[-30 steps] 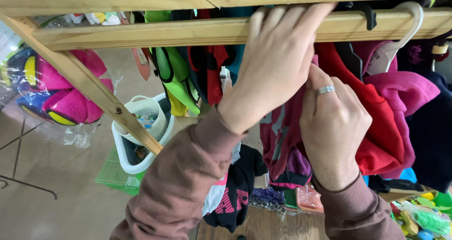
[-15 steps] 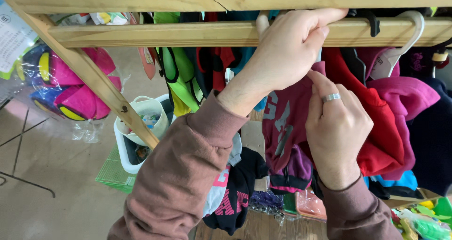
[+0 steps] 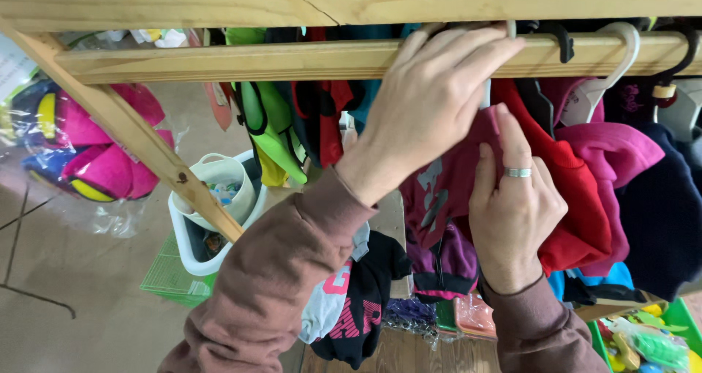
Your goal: The person takes various small pet garments from a box, places them on hangers, and hangs them on a wooden clothing rack.
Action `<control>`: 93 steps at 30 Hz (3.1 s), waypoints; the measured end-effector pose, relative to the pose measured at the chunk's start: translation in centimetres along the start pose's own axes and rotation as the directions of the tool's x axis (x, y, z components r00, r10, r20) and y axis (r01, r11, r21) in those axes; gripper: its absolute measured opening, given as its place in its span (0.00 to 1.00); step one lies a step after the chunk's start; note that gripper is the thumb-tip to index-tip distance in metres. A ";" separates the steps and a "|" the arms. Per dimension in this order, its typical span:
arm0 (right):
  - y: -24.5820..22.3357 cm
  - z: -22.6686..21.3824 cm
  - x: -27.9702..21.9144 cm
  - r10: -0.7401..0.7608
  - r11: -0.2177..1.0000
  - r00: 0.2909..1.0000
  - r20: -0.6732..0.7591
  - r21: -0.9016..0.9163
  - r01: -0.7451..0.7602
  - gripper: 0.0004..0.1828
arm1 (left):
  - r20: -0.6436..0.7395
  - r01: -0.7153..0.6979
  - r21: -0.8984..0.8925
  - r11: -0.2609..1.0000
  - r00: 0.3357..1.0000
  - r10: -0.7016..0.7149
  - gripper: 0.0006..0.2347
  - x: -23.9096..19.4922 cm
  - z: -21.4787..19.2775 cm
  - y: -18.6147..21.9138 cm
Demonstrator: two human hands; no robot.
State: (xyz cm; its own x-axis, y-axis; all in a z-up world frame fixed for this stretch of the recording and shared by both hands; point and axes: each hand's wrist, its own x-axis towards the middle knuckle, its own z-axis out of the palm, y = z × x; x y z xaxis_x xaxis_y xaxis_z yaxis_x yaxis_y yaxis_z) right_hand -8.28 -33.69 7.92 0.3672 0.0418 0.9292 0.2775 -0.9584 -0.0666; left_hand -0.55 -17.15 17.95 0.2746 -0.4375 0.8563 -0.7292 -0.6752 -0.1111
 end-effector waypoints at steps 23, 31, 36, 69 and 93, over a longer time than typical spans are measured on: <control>0.2 -1.6 -0.1 0.152 0.970 0.981 0.123 0.171 -0.172 0.22 | -0.112 0.371 -0.684 0.628 0.798 -0.593 0.11 -8.4 5.7 -0.8; -2.2 -5.3 3.1 0.462 0.646 0.781 0.421 0.443 -0.621 0.23 | 0.574 0.533 -0.797 -0.284 0.521 -0.633 0.30 -7.0 12.1 -6.6; -1.4 -6.5 3.3 0.369 0.535 0.761 0.533 0.548 -0.643 0.24 | 0.554 0.526 -0.821 -0.222 0.644 -0.528 0.22 -6.8 15.0 -8.2; 0.4 -1.9 -3.4 0.280 0.922 0.948 0.151 0.234 -0.309 0.13 | 0.337 0.170 -0.928 -0.332 0.763 -0.552 0.10 -5.0 23.2 -10.6; 1.1 -6.3 -3.3 0.343 0.915 0.887 0.309 0.104 -0.390 0.22 | 0.390 0.489 -0.771 0.409 0.869 -0.304 0.20 -12.0 20.6 -11.4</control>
State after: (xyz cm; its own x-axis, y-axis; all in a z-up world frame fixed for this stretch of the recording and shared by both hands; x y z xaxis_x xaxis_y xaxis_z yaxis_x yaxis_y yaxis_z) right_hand -14.82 -36.67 7.07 0.6952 -0.2049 0.6890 0.2026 -0.8638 -0.4613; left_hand 17.39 -16.43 -1.47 0.7048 -0.4063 0.5815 -0.6470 -0.0321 0.7618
